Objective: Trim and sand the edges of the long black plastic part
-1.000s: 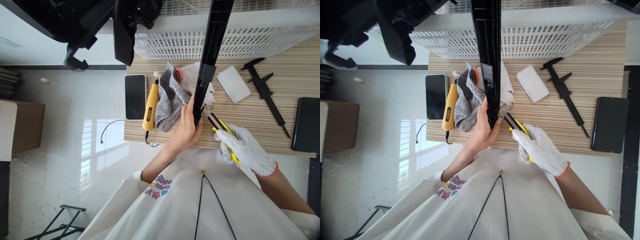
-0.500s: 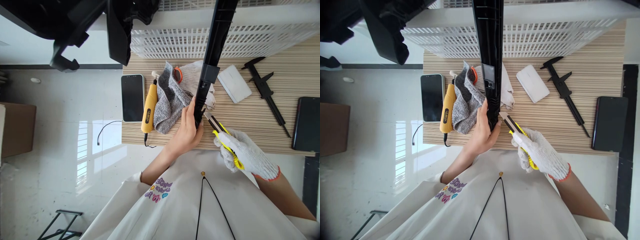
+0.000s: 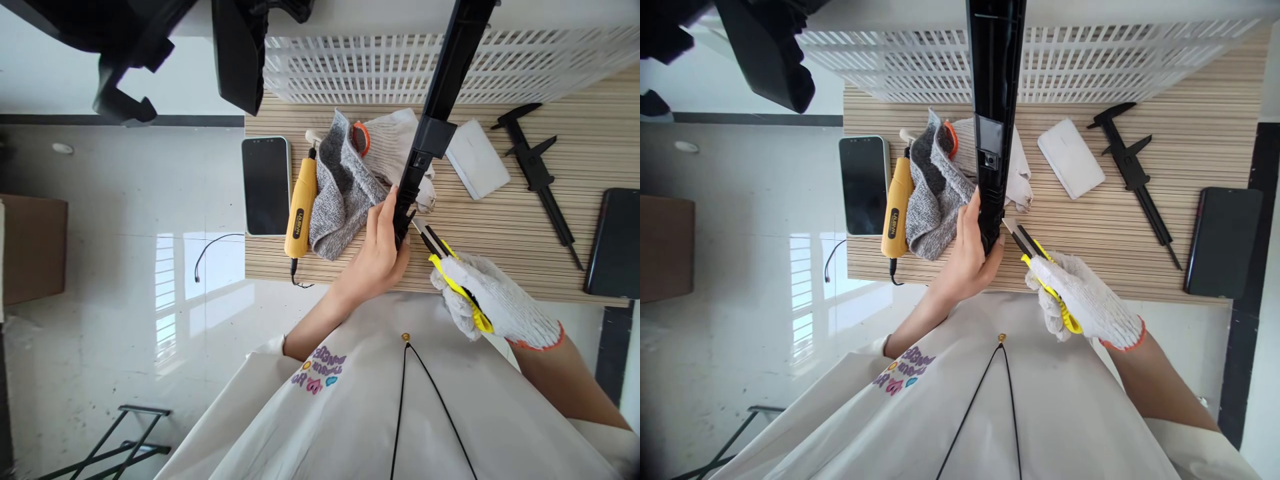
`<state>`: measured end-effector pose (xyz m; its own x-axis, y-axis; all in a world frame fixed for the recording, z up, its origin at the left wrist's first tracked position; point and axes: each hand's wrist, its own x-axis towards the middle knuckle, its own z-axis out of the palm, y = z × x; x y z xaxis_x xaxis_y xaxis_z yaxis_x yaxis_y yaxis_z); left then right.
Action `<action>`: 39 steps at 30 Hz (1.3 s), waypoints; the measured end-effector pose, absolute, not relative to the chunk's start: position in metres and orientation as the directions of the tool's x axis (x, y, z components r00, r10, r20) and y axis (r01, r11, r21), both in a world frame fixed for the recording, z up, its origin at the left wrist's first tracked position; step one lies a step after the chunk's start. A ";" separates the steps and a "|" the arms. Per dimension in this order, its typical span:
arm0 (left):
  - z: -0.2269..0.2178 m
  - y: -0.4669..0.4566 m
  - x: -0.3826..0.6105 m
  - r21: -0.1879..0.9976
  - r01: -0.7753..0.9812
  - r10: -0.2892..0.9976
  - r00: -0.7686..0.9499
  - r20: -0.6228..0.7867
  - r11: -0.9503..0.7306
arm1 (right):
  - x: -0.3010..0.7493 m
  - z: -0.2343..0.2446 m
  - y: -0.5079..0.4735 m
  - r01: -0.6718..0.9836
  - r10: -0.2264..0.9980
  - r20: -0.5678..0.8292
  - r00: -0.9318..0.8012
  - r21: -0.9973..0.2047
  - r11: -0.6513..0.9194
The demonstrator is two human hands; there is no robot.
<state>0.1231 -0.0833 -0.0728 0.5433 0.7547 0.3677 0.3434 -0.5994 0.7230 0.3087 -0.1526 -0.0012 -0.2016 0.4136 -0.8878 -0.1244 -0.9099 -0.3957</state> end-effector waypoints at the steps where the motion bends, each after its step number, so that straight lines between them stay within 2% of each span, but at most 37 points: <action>1: -0.073 -0.083 0.123 0.726 0.342 0.757 0.542 0.366 -0.596 | 0.309 -0.001 -0.153 -0.128 0.421 -0.884 -0.203 -0.402 -0.907; 13: -0.071 -0.085 0.124 0.756 0.330 0.758 0.570 0.318 -0.565 | 0.307 0.002 -0.156 -0.155 0.366 -0.906 -0.212 -0.338 -0.928; 22: -0.068 -0.087 0.121 0.734 0.349 0.761 0.552 0.341 -0.583 | 0.306 -0.002 -0.159 -0.106 0.368 -0.905 -0.212 -0.353 -0.930; 26: -0.067 -0.086 0.121 0.722 0.345 0.753 0.549 0.363 -0.600 | 0.305 -0.006 -0.163 -0.081 0.401 -0.901 -0.164 -0.393 -0.916; 32: -0.063 -0.084 0.120 0.744 0.335 0.750 0.577 0.322 -0.578 | 0.301 -0.004 -0.171 0.024 0.528 -0.848 -0.047 -0.529 -0.848; 39: -0.062 -0.083 0.121 0.755 0.353 0.763 0.578 0.289 -0.553 | 0.305 -0.005 -0.165 -0.009 0.473 -0.873 -0.124 -0.475 -0.880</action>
<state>0.1212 -0.0830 -0.0622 0.5784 0.7630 0.2887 0.3529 -0.5531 0.7547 0.3049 -0.1650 -0.0051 -0.1237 0.4726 -0.8725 -0.0092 -0.8798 -0.4752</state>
